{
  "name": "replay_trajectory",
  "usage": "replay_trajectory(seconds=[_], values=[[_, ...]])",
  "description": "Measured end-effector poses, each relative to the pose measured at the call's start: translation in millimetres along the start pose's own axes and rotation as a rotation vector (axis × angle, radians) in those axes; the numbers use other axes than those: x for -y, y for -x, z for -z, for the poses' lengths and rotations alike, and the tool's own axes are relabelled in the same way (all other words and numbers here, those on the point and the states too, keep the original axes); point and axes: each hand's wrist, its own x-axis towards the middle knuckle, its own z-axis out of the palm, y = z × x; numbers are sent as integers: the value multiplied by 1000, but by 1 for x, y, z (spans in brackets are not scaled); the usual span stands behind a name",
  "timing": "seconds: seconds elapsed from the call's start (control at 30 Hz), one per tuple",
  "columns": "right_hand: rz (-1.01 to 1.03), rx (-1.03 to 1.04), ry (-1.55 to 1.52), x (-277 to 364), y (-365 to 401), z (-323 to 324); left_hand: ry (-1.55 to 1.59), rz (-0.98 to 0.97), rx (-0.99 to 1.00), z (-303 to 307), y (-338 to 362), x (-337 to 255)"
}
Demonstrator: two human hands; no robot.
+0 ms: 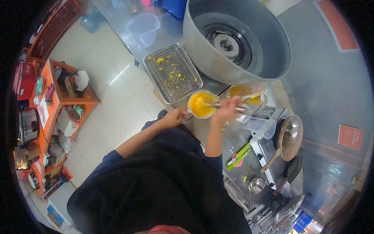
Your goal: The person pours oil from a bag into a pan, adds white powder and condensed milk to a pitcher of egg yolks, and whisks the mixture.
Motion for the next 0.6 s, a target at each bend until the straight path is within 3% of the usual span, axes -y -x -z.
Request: replay_trajectory(seconds=[0.03, 0.07, 0.1, 0.17, 0.23, 0.3, 0.33, 0.37, 0.43, 0.47, 0.5, 0.57, 0.6], values=[[38, -165, 7, -19, 3, 1, -7, -12, -3, 0, -3, 2], [45, 126, 115, -28, 12, 2, 45, -43, -28, -1, -3, 4], [48, 128, 114, -23, 3, 7, 102, -68, -55, -3, -4, 7], [-145, 222, 107, 6, -21, 17, 71, -51, -46, -6, -6, 10], [-104, 222, 15, 7, -20, 16, 38, -37, -40, -9, -4, 13], [106, -145, 68, -18, -7, 6, 97, -90, -104, -14, -8, 18], [-66, 31, 57, -51, -14, 29, 92, -105, -99, -12, -9, 17], [-55, 23, 55, -37, -15, 26, 99, -105, -69, -10, -6, 17], [-116, 201, 181, 7, -19, 13, 113, -103, -42, -8, -8, 12], [-67, 210, 83, 14, -27, 19, 72, -76, -31, -7, -5, 9], [-70, 204, 85, 6, -25, 19, 24, -53, -24, -5, -5, 8], [97, -84, 89, -19, -15, 11, 20, -75, -2, -4, -6, 7], [4, -90, 73, -39, -11, 8, 55, -71, -40, -4, -5, 5]])
